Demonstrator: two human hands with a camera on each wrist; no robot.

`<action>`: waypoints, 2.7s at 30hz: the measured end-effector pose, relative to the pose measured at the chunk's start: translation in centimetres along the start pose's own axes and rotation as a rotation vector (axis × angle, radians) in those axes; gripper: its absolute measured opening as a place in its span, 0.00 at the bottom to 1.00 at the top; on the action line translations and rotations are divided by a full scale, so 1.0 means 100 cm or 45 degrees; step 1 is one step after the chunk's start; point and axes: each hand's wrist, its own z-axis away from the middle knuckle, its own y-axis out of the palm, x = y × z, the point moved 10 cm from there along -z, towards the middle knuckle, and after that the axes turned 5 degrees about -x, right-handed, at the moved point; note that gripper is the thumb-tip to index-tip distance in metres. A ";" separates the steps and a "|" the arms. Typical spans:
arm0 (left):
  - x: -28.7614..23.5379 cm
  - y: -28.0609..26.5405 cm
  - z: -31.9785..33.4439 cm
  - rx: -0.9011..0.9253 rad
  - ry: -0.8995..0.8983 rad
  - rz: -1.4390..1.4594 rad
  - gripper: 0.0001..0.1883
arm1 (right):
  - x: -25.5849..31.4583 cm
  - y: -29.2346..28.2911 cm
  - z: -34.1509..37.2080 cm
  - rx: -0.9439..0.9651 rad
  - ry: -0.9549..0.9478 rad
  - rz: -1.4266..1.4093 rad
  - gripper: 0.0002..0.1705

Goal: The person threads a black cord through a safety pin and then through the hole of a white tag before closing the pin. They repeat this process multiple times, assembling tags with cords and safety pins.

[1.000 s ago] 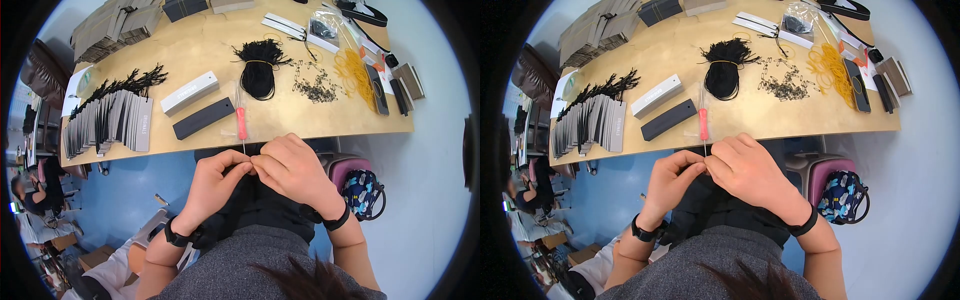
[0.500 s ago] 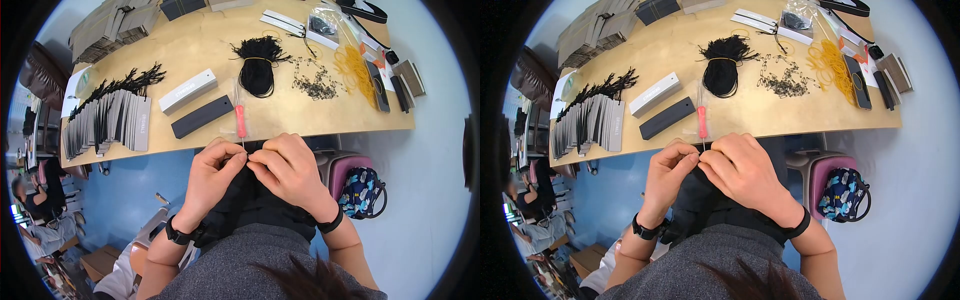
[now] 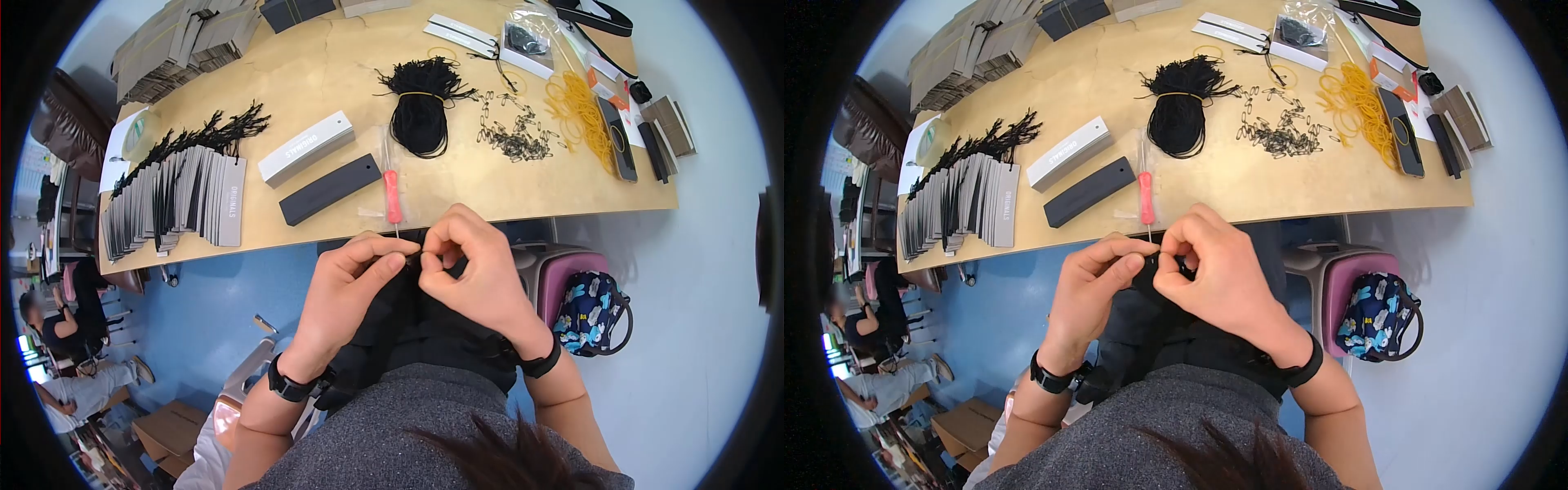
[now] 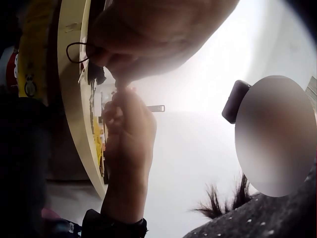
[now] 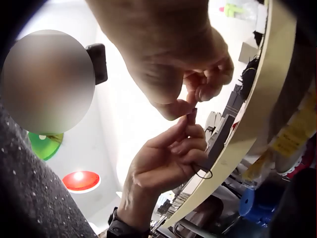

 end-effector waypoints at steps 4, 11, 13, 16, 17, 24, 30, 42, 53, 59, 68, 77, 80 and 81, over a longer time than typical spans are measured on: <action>0.000 -0.002 0.001 0.016 -0.005 0.048 0.08 | -0.013 -0.009 0.001 0.109 0.176 -0.089 0.09; -0.026 -0.019 -0.002 0.041 0.219 -0.445 0.06 | -0.034 -0.045 0.010 0.195 0.367 -0.159 0.05; -0.037 -0.020 -0.002 -0.028 0.336 -0.577 0.04 | -0.036 -0.062 0.007 0.117 0.302 0.076 0.07; -0.057 0.004 0.004 0.034 0.468 -0.676 0.04 | -0.019 -0.048 0.006 0.003 0.322 -0.246 0.20; -0.056 0.007 0.003 0.039 0.476 -0.693 0.04 | -0.015 -0.026 0.011 0.186 0.432 -0.544 0.29; -0.060 0.003 -0.014 0.062 0.456 -0.725 0.08 | -0.033 0.024 0.015 0.358 0.569 -0.605 0.10; -0.100 -0.055 -0.085 -0.489 1.145 -1.509 0.18 | -0.030 0.009 0.012 0.250 0.474 -0.484 0.05; -0.104 -0.054 -0.064 -0.382 0.828 -1.384 0.20 | -0.039 0.002 0.025 0.268 0.444 -0.418 0.05; -0.068 -0.050 -0.078 -0.197 0.618 -1.215 0.17 | -0.033 0.002 0.029 0.294 0.395 -0.417 0.04; -0.092 -0.039 -0.057 -0.325 0.946 -1.302 0.16 | -0.031 0.001 0.032 0.294 0.383 -0.392 0.04; -0.034 -0.007 0.009 -0.036 0.784 -0.980 0.22 | -0.044 -0.007 0.038 0.236 0.480 -0.414 0.05; 0.000 -0.014 0.016 -0.212 0.835 -0.909 0.27 | -0.043 0.001 0.042 0.257 0.474 -0.416 0.05; 0.000 -0.013 0.020 -0.280 0.856 -0.922 0.27 | -0.041 0.006 0.043 0.272 0.466 -0.409 0.05; 0.000 -0.013 0.022 -0.303 0.866 -0.959 0.27 | -0.040 0.007 0.043 0.278 0.463 -0.400 0.05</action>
